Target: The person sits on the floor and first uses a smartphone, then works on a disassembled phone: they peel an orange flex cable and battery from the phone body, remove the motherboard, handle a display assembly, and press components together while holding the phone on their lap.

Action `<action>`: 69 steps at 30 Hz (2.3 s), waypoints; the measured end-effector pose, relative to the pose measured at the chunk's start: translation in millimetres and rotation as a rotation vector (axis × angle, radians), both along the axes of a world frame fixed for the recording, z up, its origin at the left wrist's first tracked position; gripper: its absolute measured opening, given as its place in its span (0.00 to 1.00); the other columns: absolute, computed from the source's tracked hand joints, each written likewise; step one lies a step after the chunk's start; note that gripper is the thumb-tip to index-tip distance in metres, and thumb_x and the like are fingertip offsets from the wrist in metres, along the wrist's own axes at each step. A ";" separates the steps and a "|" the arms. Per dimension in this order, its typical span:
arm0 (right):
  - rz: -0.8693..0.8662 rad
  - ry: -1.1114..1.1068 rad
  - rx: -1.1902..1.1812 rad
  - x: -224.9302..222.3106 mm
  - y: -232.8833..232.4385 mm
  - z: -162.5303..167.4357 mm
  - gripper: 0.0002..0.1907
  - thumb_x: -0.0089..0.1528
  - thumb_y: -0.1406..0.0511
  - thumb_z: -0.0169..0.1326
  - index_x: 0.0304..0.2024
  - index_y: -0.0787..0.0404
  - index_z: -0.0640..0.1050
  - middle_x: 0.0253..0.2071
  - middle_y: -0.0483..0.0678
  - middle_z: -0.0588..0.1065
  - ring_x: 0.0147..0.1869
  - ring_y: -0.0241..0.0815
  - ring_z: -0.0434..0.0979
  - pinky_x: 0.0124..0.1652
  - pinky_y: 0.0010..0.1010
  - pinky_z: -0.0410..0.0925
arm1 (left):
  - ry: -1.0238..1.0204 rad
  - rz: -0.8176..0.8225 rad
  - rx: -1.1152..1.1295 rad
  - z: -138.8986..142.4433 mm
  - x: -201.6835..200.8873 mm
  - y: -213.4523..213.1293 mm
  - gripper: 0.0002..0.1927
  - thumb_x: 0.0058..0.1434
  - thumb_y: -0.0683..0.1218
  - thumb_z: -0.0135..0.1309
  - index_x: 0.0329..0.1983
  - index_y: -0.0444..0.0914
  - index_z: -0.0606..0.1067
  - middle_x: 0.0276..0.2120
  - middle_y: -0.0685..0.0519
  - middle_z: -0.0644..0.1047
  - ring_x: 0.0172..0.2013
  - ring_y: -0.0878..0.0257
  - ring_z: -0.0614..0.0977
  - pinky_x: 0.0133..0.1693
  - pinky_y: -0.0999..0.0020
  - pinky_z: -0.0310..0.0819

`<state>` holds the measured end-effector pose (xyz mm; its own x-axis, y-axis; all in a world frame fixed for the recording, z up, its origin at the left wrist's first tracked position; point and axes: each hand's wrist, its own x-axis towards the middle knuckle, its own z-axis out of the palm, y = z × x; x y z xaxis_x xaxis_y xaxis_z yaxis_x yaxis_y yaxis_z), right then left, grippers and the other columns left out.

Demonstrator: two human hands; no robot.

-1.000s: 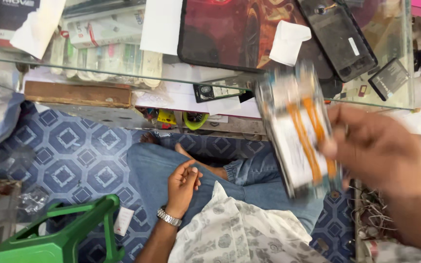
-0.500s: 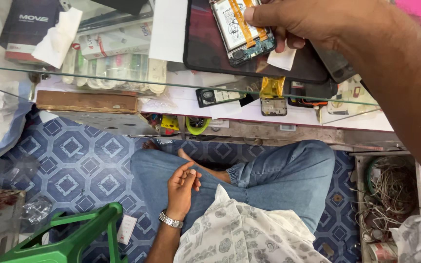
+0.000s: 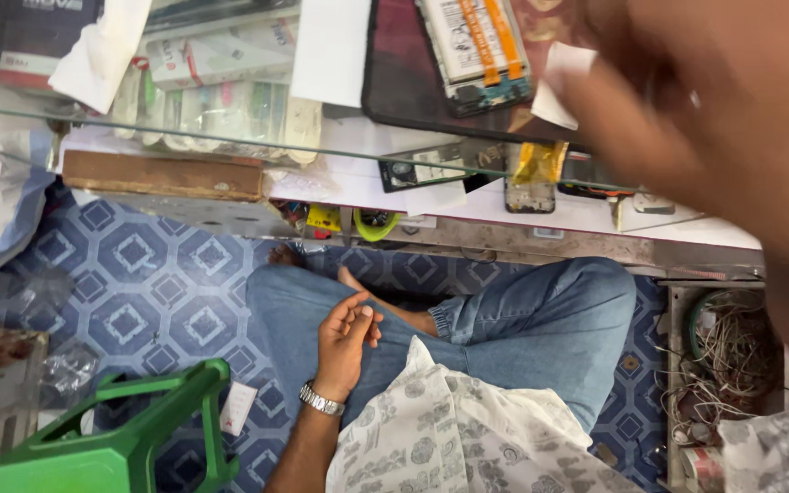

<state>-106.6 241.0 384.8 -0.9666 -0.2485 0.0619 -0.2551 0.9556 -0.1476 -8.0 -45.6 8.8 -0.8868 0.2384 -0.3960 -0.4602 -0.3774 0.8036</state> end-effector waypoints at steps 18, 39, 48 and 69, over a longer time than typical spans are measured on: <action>-0.057 -0.132 -0.084 -24.4 7.9 -207.3 0.24 0.64 0.56 0.56 0.60 0.59 0.75 0.52 0.58 0.76 0.56 0.61 0.74 0.53 0.51 0.65 | -0.027 -0.006 0.048 -20.9 0.8 -12.8 0.18 0.69 0.41 0.52 0.60 0.31 0.72 0.37 0.49 0.80 0.31 0.67 0.78 0.31 0.73 0.74; -0.195 -0.295 -0.573 -20.9 27.4 -195.5 0.22 0.61 0.65 0.64 0.56 0.65 0.76 0.52 0.54 0.77 0.55 0.44 0.76 0.52 0.37 0.71 | -0.100 -0.011 0.106 -22.6 -10.7 -18.0 0.18 0.68 0.41 0.52 0.60 0.31 0.71 0.37 0.49 0.80 0.30 0.67 0.79 0.31 0.73 0.74; -0.169 -0.120 -1.096 -1.2 32.0 -216.0 0.22 0.56 0.77 0.69 0.52 0.67 0.78 0.51 0.48 0.79 0.54 0.35 0.79 0.54 0.28 0.77 | -0.086 -0.043 0.088 -22.8 -9.4 -14.6 0.19 0.69 0.40 0.51 0.61 0.29 0.70 0.38 0.48 0.80 0.31 0.66 0.80 0.32 0.73 0.76; -0.292 -0.114 -0.884 20.3 24.1 -197.8 0.16 0.58 0.70 0.70 0.43 0.67 0.78 0.37 0.46 0.76 0.40 0.33 0.75 0.39 0.25 0.71 | 0.108 -0.157 0.775 88.7 -65.2 106.5 0.35 0.73 0.40 0.45 0.78 0.36 0.45 0.71 0.36 0.63 0.67 0.47 0.72 0.64 0.55 0.70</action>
<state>-86.3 265.1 187.1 -0.9952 0.0969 0.0139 0.0375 0.5082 -0.8604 -73.2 60.9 97.5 -0.8440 0.5360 0.0201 -0.4890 -0.7843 0.3819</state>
